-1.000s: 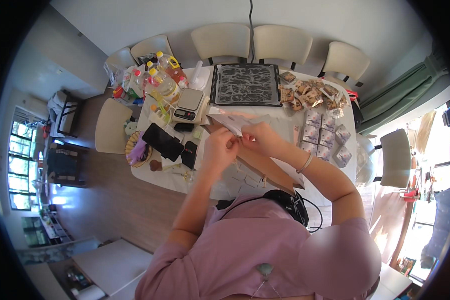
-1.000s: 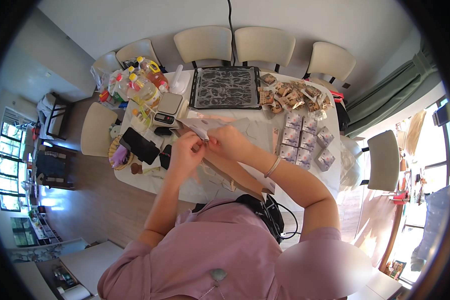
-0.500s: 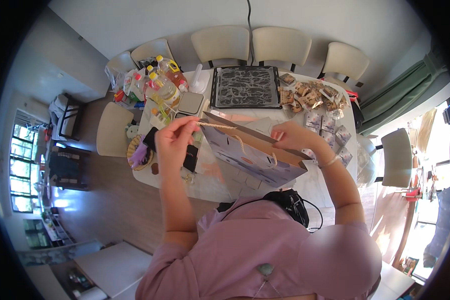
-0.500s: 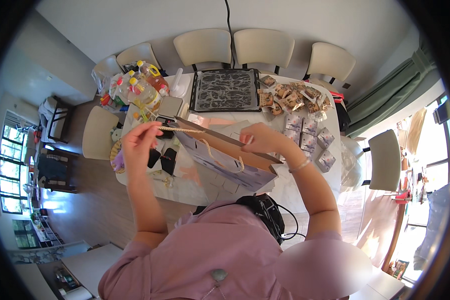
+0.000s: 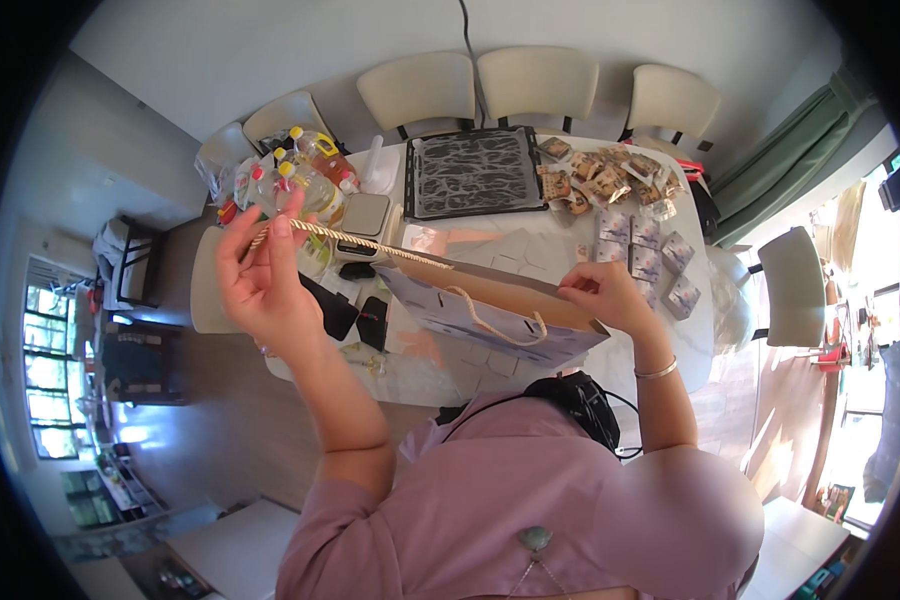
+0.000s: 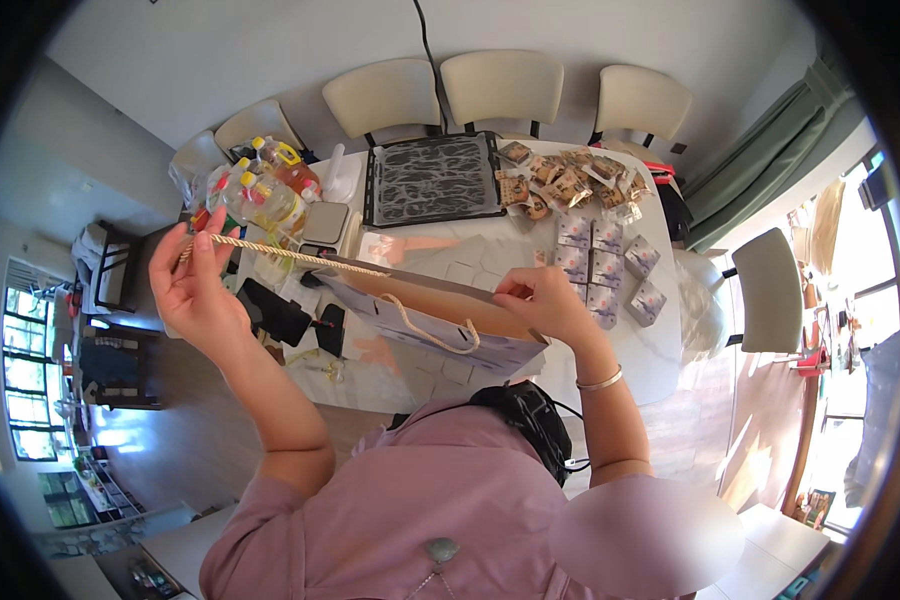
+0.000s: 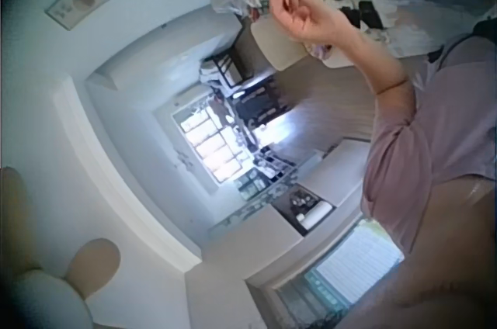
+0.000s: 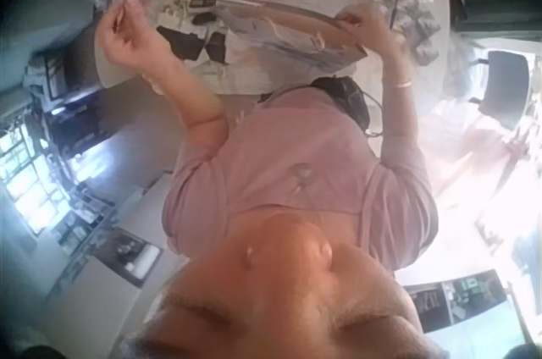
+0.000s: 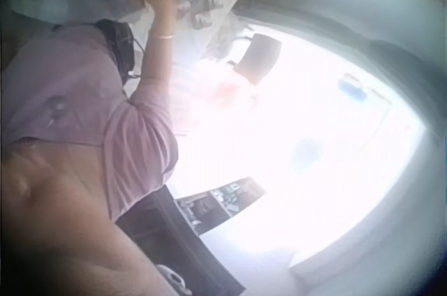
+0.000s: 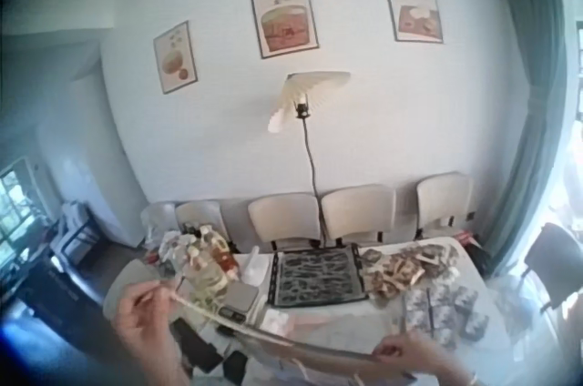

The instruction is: The person assembles a flat-packed paper box by folding along pre-scored lines and securing the flaps. They first manipulate a decorative sheet, then fold the main box structure, and finally apply adhesive tape to secure the bottom flaps.

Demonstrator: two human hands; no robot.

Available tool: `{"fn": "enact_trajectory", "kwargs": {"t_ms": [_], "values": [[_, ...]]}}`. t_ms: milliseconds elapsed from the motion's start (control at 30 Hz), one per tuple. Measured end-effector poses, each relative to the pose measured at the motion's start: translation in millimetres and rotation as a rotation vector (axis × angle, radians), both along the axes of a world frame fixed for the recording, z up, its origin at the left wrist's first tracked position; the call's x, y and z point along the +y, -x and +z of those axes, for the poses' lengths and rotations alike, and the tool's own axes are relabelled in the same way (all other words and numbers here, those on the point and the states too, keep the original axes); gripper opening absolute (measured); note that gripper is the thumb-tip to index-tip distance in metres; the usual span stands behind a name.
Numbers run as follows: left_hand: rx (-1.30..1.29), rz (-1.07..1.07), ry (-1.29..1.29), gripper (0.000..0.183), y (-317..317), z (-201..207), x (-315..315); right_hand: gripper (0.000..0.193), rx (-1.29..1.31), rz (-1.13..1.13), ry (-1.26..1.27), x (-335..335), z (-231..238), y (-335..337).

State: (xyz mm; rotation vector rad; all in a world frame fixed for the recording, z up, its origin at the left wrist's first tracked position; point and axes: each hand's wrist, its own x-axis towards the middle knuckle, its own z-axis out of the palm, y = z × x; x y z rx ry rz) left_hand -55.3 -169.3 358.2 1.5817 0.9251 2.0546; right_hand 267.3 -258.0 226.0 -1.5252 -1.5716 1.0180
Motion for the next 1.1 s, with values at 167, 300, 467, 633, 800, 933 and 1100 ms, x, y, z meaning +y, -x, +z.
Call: {"fn": "enact_trajectory", "kwargs": {"t_ms": [167,300,467,633,800,933,1100], "values": [[-0.277,-0.488,0.105,0.018,-29.7,-18.7,-15.2,0.011,0.052,0.001,0.016,0.7,-10.3,3.3],[0.311,-0.780,0.527,0.012,-65.8,-56.8,-36.9,0.015,0.079,0.065,-0.071,4.6,-12.3,3.9],[0.667,-0.682,0.418,0.015,-89.7,-127.2,-33.0,0.020,-0.071,0.216,-0.087,19.5,-5.0,18.6],[0.730,-0.565,0.647,0.022,-84.9,-122.0,-35.0,0.021,-0.172,0.141,-0.131,31.3,-9.7,24.3],[0.934,-0.448,0.474,0.016,-81.3,-117.3,-37.1,0.017,0.014,0.103,-0.027,25.0,-9.3,27.0],[1.006,-0.352,0.392,0.014,-90.7,-128.1,-44.0,0.019,0.144,0.088,0.010,23.5,-30.1,27.3],[1.082,-0.299,0.429,0.010,-93.2,-137.9,-43.8,0.019,0.189,0.095,-0.009,20.9,-40.6,29.7]]}}
